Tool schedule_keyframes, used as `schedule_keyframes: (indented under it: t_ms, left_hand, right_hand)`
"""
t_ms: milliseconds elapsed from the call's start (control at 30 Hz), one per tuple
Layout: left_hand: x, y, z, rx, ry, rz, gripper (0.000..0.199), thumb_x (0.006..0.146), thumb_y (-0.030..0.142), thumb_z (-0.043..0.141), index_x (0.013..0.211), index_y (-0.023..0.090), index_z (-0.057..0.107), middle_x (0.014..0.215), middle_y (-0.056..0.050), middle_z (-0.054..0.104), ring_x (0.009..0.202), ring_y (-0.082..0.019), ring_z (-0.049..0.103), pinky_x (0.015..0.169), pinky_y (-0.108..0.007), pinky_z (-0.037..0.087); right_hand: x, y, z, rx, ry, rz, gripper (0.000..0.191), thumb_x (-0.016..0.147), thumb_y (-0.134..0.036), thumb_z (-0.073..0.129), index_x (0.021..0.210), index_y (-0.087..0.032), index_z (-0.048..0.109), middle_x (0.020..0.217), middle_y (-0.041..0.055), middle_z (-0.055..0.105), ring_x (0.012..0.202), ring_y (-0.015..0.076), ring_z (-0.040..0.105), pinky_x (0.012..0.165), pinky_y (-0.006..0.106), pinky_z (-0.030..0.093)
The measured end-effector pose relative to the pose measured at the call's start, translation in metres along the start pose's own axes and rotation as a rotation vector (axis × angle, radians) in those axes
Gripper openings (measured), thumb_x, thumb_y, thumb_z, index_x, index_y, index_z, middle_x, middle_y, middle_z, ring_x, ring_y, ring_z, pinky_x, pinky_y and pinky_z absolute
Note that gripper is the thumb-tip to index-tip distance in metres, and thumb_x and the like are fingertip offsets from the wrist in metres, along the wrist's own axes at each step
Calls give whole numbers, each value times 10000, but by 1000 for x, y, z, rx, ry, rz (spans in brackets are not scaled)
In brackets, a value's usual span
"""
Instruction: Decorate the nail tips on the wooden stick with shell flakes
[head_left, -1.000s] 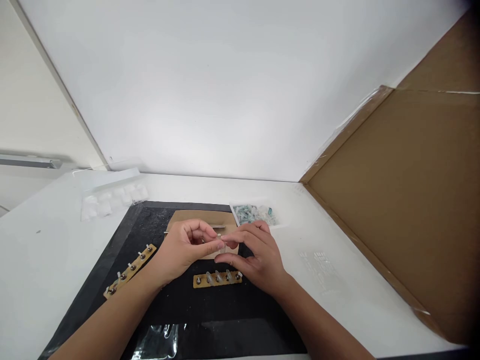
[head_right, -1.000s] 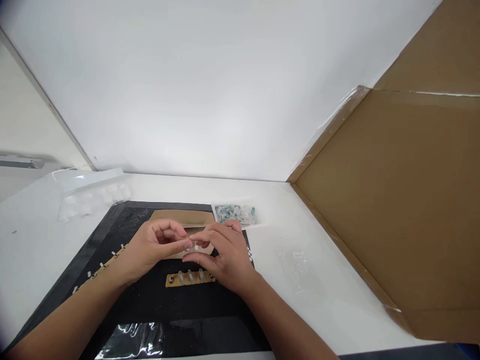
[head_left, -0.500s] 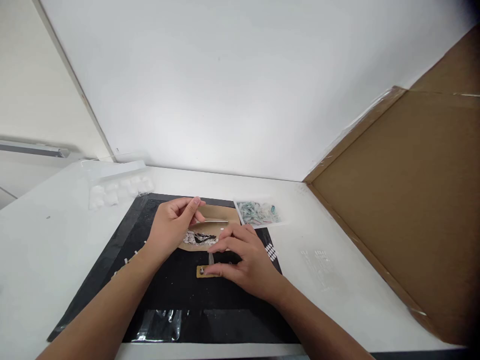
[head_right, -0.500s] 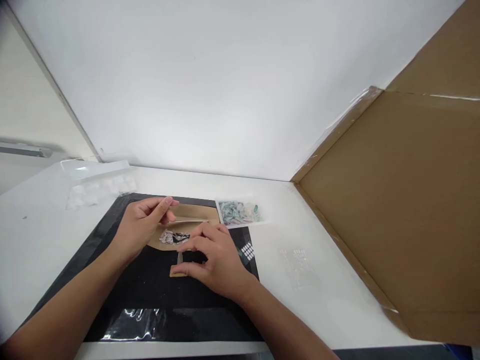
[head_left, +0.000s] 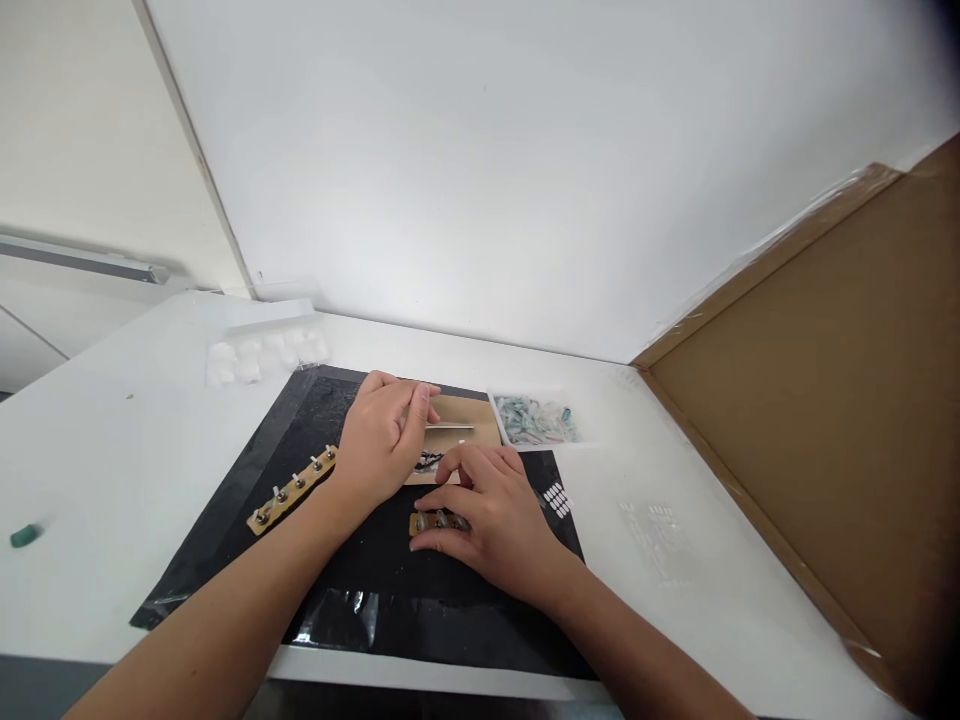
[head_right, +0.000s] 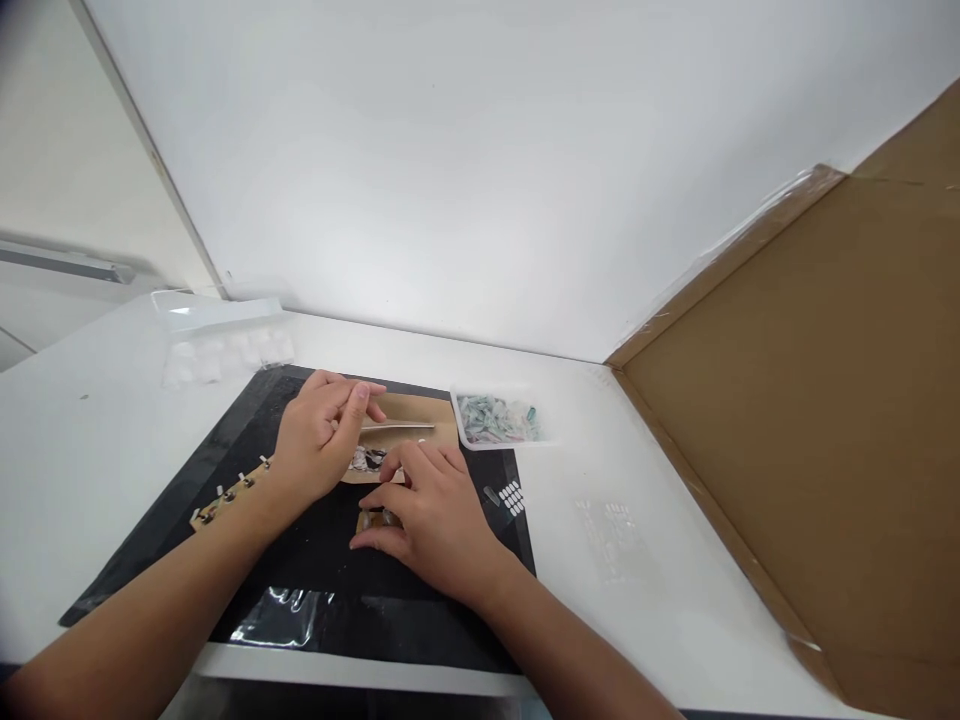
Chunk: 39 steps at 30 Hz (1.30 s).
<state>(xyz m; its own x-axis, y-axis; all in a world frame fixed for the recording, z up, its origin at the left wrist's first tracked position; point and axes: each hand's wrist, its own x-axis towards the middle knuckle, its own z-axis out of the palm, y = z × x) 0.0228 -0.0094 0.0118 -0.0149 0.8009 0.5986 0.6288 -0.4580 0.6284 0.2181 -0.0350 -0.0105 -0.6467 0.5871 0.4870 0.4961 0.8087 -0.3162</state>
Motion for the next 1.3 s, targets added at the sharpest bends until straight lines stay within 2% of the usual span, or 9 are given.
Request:
schedule_keyframes:
  t_ms: [400, 767, 1000, 1167, 1300]
  left_hand:
    - [-2, 1, 1, 11, 1, 52, 325, 1073, 224, 476, 871, 210, 731, 854, -31, 791, 918, -239, 614, 880, -393, 509]
    - [-3, -1, 3, 35, -22, 55, 315, 1077, 247, 462, 880, 209, 705, 868, -50, 772, 946, -255, 595, 870, -405, 505]
    - [-3, -3, 3, 29, -16, 69, 267, 1069, 234, 480, 922, 198, 700, 874, -58, 772, 933, -256, 582, 858, -405, 503]
    - [-4, -4, 4, 27, -17, 87, 262, 1071, 237, 485, 900, 210, 682, 863, -45, 761, 927, -253, 584, 855, -411, 499]
    - [-4, -4, 5, 25, -10, 88, 251, 1070, 237, 489, 904, 217, 677, 856, -41, 761, 923, -255, 584, 851, -414, 501]
  right_hand:
    - [1, 0, 2, -12, -39, 23, 304, 833, -520, 901, 999, -277, 826, 1016, 28, 682, 937, 201, 661, 872, 395, 373]
    - [0, 0, 4, -27, -69, 30, 314, 820, -527, 907, 980, -270, 825, 988, 15, 659, 914, 193, 643, 846, 385, 359]
    - [0, 2, 1, -17, -69, 1, 502, 772, -681, 858, 1022, -249, 804, 991, 22, 658, 907, 195, 641, 860, 377, 359]
    - [0, 2, -1, -11, -63, -20, 501, 866, -689, 778, 1080, -236, 786, 1003, 46, 686, 940, 216, 658, 858, 389, 376]
    - [-1, 4, -7, 48, -57, -61, 411, 925, -594, 786, 1122, -234, 766, 1039, 53, 712, 963, 219, 665, 863, 388, 430]
